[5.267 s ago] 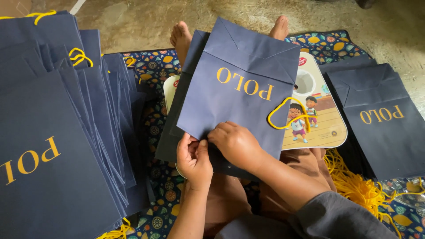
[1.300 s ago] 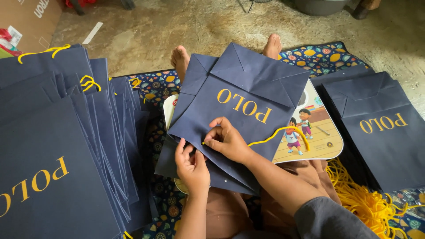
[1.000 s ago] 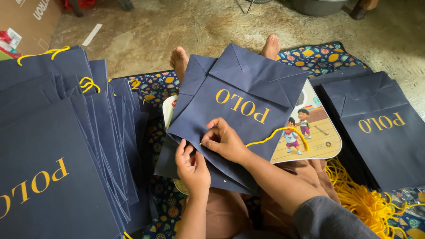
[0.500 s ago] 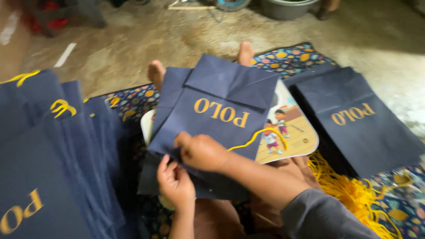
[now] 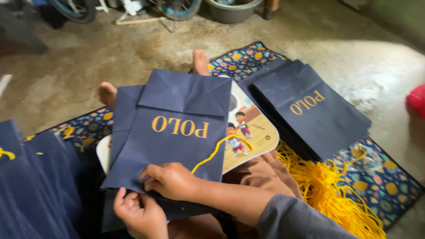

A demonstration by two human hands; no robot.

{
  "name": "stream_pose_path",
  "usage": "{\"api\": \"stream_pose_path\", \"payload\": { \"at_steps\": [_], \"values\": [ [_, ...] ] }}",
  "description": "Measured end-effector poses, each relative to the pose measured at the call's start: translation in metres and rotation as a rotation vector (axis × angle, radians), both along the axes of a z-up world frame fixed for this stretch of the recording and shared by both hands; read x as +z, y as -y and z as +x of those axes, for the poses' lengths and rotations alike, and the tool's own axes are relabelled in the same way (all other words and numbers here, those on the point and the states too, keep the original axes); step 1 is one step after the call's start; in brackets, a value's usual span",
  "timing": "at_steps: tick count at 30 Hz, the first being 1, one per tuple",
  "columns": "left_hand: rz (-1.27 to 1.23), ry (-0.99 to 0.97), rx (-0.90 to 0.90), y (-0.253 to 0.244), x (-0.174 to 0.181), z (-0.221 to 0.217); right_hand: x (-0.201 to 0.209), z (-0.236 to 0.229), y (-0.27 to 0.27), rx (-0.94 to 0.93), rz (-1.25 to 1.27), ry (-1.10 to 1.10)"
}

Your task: Attaching yellow cord handles to blue paper shopping bags by threading them through pre-punched holes.

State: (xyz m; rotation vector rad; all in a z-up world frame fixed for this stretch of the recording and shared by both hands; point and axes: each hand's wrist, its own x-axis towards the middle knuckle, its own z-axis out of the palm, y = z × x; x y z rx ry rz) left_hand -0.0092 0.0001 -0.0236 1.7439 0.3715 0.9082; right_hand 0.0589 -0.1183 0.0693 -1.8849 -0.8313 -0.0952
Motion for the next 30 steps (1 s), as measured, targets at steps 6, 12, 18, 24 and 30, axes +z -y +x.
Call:
{"api": "stream_pose_path", "payload": {
  "at_steps": [6,12,18,24,30],
  "values": [
    [0.047,-0.032,-0.048,0.002,0.007,0.003,-0.001,0.010,0.005,0.064,0.003,-0.243],
    [0.094,0.096,-0.081,0.007,0.009,0.007,-0.012,0.018,0.003,0.112,0.078,-0.309],
    [0.160,0.003,-0.024,-0.002,-0.008,0.003,-0.004,0.023,0.006,0.146,0.045,-0.302],
    [0.122,-0.013,-0.032,0.006,0.005,0.001,0.008,0.026,0.002,0.122,-0.023,-0.322],
    [0.023,-0.034,-0.039,0.005,0.000,0.001,0.013,0.033,-0.005,0.114,-0.167,-0.168]
  ]
}}
